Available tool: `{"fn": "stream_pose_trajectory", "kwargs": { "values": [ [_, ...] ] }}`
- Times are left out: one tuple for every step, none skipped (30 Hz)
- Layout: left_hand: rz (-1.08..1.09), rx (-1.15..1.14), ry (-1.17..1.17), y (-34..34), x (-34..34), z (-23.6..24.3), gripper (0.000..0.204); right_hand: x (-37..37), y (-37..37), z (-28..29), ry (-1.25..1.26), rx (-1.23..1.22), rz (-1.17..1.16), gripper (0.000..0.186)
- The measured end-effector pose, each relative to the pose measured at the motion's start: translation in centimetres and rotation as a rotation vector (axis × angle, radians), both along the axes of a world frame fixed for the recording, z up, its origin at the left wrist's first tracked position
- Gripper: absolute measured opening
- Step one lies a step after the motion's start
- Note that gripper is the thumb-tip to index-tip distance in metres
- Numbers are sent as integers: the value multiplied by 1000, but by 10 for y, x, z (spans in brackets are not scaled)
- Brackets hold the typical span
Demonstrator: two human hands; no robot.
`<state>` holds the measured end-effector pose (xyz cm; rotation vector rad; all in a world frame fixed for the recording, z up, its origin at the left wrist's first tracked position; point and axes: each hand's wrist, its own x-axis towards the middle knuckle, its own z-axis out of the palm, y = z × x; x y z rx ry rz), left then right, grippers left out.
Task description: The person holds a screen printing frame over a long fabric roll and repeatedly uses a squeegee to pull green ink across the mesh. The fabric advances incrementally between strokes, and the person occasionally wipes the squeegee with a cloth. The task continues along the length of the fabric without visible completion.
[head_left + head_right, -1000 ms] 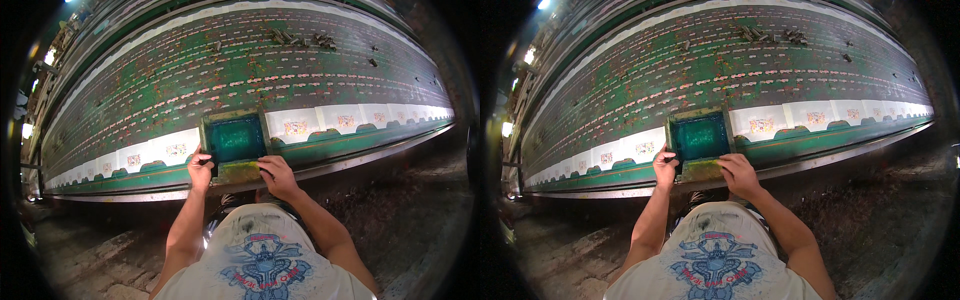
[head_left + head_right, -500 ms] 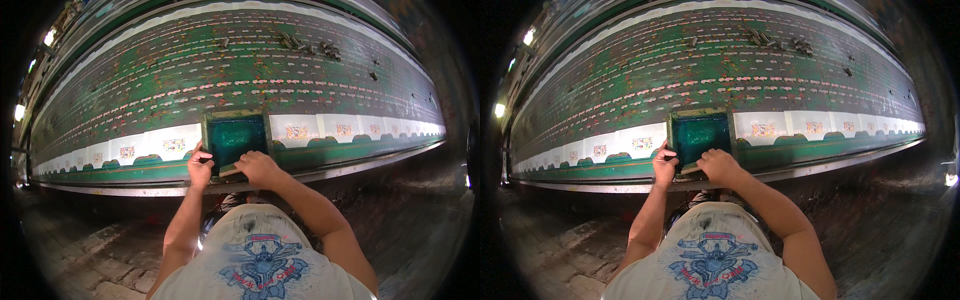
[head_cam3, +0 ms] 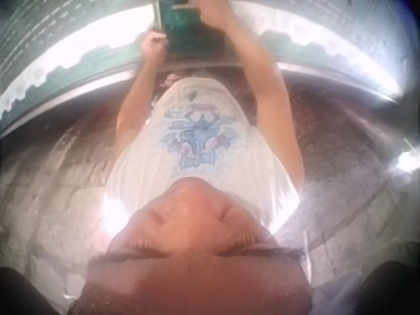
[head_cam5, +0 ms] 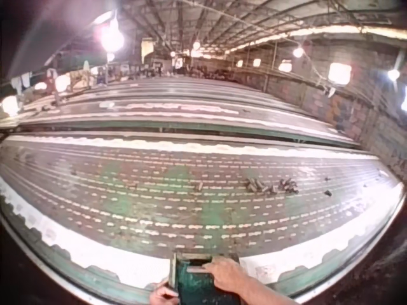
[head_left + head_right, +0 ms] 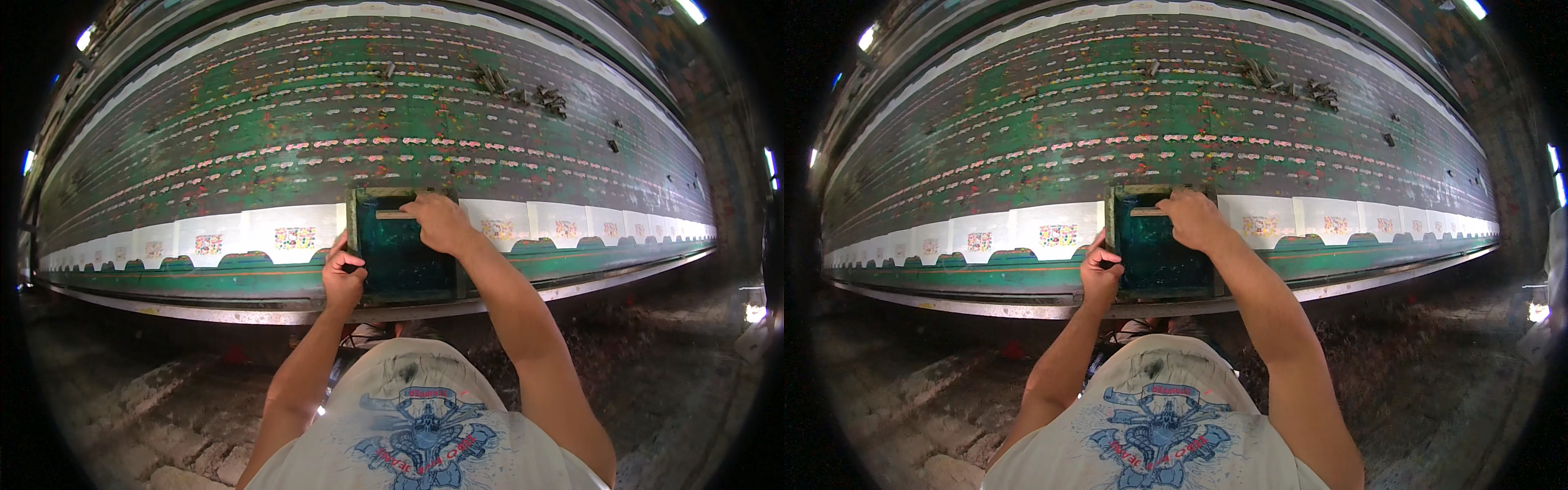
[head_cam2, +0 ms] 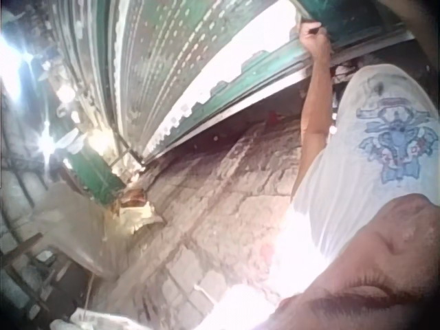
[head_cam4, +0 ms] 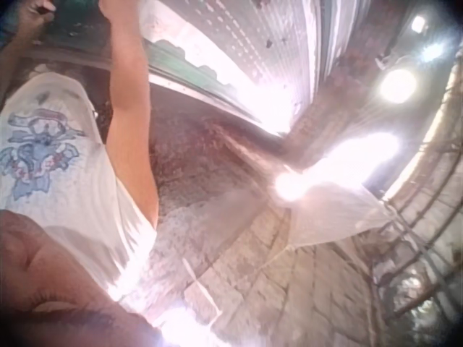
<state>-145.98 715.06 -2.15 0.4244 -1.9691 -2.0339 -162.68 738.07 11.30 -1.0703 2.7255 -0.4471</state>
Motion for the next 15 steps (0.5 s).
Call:
{"fn": "stream_pose_trajectory", "kwargs": {
  "values": [
    [2, -20, -1, 1, 0, 2, 24, 8, 0, -1, 22, 11, 1, 46],
    [9, -29, -14, 2, 0, 5, 24, 16, 0, -2, 18, 8, 16, 46],
    [15, -38, -27, 1, 1, 8, 24, 24, 0, -3, 15, 5, 30, 46],
    [20, -46, -38, 3, 1, 11, 24, 32, 2, -3, 13, 4, 42, 45],
    [20, -38, -16, 2, 1, 6, 22, 41, 4, -6, 27, -13, 56, 48],
    [13, -64, -18, 3, 1, 6, 22, 50, 8, -6, 42, -4, 59, 48],
    [5, -95, -21, 2, 0, 10, 22, 60, 9, -3, 55, 0, 61, 49],
    [-3, -125, -25, 1, 0, 14, 22, 70, 10, -3, 68, 5, 63, 50],
    [-6, -140, -19, 1, 0, 14, 21, 79, 13, -6, 64, -20, 54, 52],
    [-9, -152, -9, 2, -1, 14, 21, 87, 13, -6, 69, -32, 54, 51],
    [-11, -163, 0, 2, -1, 15, 20, 95, 13, -5, 75, -45, 54, 50],
    [-12, -185, -11, 1, 0, 16, 20, 104, 13, -5, 80, -57, 54, 49],
    [-13, -204, -19, 1, -1, 19, 20, 112, 13, -6, 87, -85, 55, 46],
    [-13, -223, -27, 0, -1, 19, 20, 120, 14, -5, 87, -90, 46, 45],
    [-19, -235, -14, 0, -1, 17, 19, 127, 15, -4, 88, -95, 38, 44]
  ]
}}
